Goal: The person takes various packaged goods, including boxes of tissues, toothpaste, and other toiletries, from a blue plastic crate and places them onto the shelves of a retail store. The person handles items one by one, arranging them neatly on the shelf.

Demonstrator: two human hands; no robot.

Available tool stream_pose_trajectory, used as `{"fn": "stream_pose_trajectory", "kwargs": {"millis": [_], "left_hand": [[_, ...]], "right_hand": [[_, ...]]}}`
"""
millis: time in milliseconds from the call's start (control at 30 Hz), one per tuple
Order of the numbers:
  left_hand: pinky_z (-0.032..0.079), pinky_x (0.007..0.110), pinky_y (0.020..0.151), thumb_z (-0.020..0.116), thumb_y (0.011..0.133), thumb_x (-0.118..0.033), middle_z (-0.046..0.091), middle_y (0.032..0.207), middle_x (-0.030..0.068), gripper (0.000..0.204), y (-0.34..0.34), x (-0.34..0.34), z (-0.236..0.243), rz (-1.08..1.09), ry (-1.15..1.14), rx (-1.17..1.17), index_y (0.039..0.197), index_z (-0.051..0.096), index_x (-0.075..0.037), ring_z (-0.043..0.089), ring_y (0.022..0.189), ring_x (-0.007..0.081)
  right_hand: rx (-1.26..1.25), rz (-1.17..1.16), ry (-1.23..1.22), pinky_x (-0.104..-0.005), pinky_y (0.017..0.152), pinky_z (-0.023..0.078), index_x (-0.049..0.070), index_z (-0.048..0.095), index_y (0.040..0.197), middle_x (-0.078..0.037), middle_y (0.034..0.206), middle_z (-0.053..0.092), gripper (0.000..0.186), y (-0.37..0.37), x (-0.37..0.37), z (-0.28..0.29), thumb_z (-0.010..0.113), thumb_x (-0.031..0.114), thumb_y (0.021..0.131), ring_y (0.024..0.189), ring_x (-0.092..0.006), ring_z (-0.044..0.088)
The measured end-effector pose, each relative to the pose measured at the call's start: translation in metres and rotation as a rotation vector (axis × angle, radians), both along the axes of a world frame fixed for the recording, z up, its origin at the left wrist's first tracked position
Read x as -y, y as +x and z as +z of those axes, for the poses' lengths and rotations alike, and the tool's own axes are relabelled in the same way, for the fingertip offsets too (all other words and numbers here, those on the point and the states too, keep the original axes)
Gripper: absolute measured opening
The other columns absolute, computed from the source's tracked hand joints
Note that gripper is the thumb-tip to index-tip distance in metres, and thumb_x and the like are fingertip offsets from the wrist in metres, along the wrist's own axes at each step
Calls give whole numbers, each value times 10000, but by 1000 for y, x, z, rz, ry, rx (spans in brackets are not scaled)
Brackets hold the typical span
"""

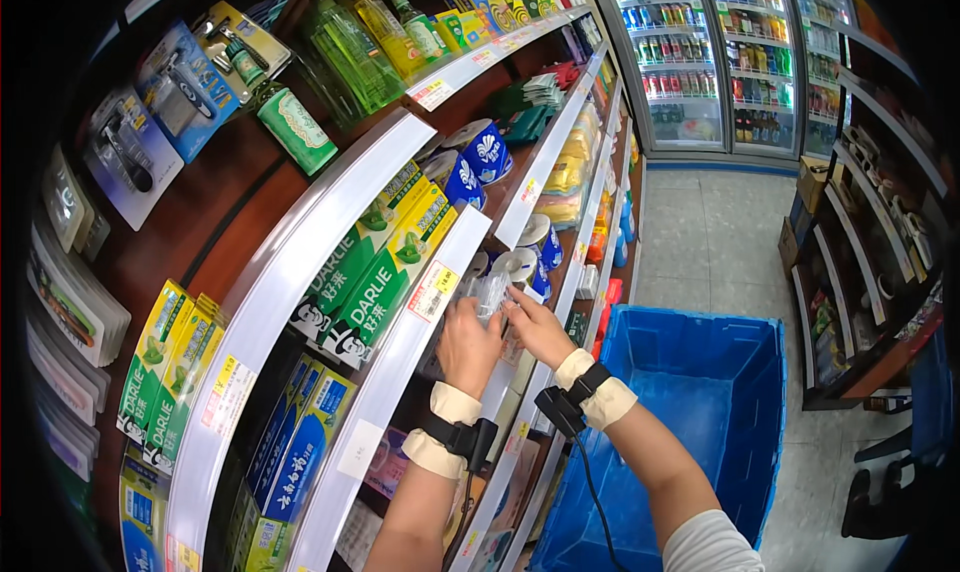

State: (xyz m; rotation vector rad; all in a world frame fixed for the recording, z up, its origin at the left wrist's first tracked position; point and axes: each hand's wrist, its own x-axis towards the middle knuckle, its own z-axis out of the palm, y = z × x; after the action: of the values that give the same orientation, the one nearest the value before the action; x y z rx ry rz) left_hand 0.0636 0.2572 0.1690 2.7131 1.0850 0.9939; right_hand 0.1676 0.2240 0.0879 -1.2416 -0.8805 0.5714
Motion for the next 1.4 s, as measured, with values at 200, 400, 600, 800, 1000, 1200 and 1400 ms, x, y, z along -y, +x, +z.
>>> {"fn": "stream_pose_trajectory", "kwargs": {"millis": [200, 400, 600, 800, 1000, 1200, 1400], "left_hand": [[454, 433, 665, 635, 732, -253, 548, 918, 196, 349, 1, -5, -2, 21, 1, -41, 944, 544, 8, 557, 813, 372], [454, 439, 662, 625, 738, -242, 536, 937, 194, 337, 3, -8, -1, 27, 0, -70, 957, 540, -1, 558, 808, 373], [452, 445, 661, 612, 751, -221, 536, 930, 195, 319, 4, -7, -2, 42, 28, -91, 973, 527, -10, 556, 808, 376], [446, 448, 665, 614, 754, -201, 542, 907, 198, 299, 8, -8, 0, 24, 31, -73, 981, 522, -29, 550, 817, 378], [445, 437, 673, 619, 749, -198, 547, 916, 189, 289, 8, -11, -3, 42, 14, -65, 966, 523, -34, 547, 829, 371], [459, 444, 640, 616, 750, -195, 537, 930, 168, 281, 4, -10, -4, 42, 52, -137, 962, 514, -42, 565, 792, 364], [456, 433, 661, 620, 738, -188, 535, 969, 151, 269, -2, -5, 2, 47, 58, -208, 942, 537, -35, 563, 808, 357]], "right_hand": [[39, 18, -9, -328, 940, 338, -25, 373, 1254, -266, 1174, 474, 527, 1, -1, 2, 407, 340, 877, 1121, -346, 452], [81, 64, -41, -243, 518, 447, 93, 304, 1332, -22, 727, 493, 488, 12, -13, -8, 414, 287, 898, 574, -102, 492], [79, 80, -47, -300, 802, 366, 28, 321, 1301, -192, 1017, 473, 510, 10, -13, -9, 393, 310, 883, 933, -276, 458], [115, 71, -67, -331, 944, 329, 2, 337, 1283, -277, 1171, 467, 530, 14, -11, -4, 386, 330, 870, 1119, -359, 444], [135, 71, -110, -337, 940, 330, 8, 345, 1279, -268, 1177, 465, 520, 11, -7, 4, 375, 326, 870, 1115, -355, 446], [182, 25, -120, -347, 931, 344, -4, 390, 1245, -252, 1155, 490, 497, 8, -2, 3, 380, 316, 864, 1089, -355, 467], [261, -22, -126, -376, 888, 381, -11, 476, 1166, -237, 1084, 539, 452, 8, 0, 7, 398, 308, 855, 1024, -358, 509]]}}
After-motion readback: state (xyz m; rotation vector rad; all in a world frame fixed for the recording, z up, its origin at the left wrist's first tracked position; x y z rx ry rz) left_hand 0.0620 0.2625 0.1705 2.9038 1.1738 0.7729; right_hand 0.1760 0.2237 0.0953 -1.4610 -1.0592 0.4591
